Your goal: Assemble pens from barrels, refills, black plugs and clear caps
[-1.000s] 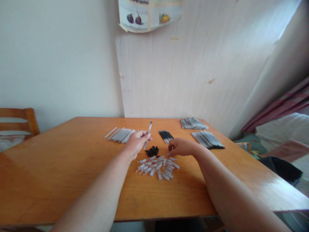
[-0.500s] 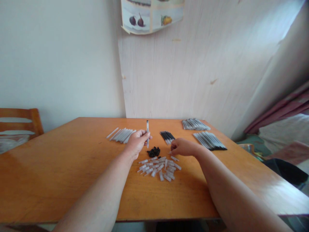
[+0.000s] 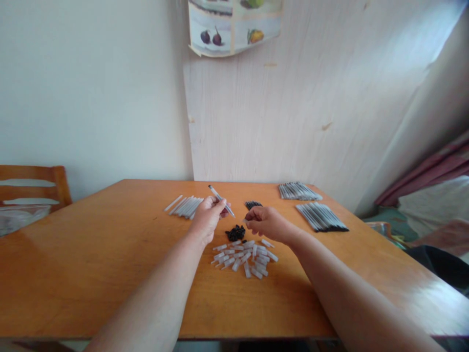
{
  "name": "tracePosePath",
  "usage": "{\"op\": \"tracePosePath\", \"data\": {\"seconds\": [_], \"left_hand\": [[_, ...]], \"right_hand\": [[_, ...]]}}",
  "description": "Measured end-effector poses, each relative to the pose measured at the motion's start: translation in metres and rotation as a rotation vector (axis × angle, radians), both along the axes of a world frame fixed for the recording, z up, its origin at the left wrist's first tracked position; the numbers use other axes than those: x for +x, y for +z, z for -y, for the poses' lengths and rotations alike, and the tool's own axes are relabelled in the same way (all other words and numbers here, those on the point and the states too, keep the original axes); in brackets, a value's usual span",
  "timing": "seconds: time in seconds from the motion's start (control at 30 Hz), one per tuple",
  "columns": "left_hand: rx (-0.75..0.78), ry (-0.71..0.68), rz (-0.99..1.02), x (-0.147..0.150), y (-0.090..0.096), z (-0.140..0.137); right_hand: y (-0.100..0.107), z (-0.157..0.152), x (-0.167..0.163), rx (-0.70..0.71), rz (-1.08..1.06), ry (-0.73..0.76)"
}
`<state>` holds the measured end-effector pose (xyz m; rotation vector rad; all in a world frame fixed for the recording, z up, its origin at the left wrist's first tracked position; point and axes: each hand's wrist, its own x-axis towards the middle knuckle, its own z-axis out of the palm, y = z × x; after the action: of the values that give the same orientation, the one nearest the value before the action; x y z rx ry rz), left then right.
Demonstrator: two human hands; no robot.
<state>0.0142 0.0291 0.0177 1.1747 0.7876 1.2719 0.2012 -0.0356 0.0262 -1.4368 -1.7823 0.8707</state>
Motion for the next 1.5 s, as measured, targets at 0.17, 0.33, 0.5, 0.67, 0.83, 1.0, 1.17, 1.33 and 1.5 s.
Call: {"op": "tracePosePath", "data": {"seconds": [0.17, 0.33, 0.5, 0.67, 0.83, 1.0, 1.17, 1.33, 1.5], "left_hand": [[-0.017, -0.022, 0.043, 0.002, 0.002, 0.004], [-0.018, -0.02, 0.069, 0.004, 0.001, 0.004], [-0.031, -0.01, 0.077, 0.005, 0.001, 0.006], [-0.027, -0.013, 0.059, 0.006, 0.002, 0.007], [-0.038, -0.028, 0.028, 0.007, 0.0, 0.008], [-0.063, -0.033, 0.017, 0.009, 0.002, 0.012], [-0.093, -0.043, 0.061, 0.011, 0.004, 0.016], [-0.102, -0.051, 0.095, 0.014, 0.003, 0.017], [-0.122, -0.063, 0.155, 0.016, 0.003, 0.019]], "right_hand": [[-0.017, -0.008, -0.003, -0.008, 0.002, -0.016], [-0.021, -0.01, -0.005, 0.049, 0.002, -0.023], [-0.02, -0.01, -0.007, 0.07, -0.017, -0.04], [-0.019, -0.009, -0.009, 0.093, -0.036, -0.046], [-0.02, -0.009, -0.01, 0.107, -0.061, -0.051], [-0.023, -0.012, -0.01, 0.146, -0.009, -0.091], [-0.021, -0.01, -0.011, 0.226, 0.04, -0.125], [-0.018, -0.007, -0.013, 0.277, 0.056, -0.132], [-0.015, -0.004, -0.017, 0.325, 0.065, -0.164]]}}
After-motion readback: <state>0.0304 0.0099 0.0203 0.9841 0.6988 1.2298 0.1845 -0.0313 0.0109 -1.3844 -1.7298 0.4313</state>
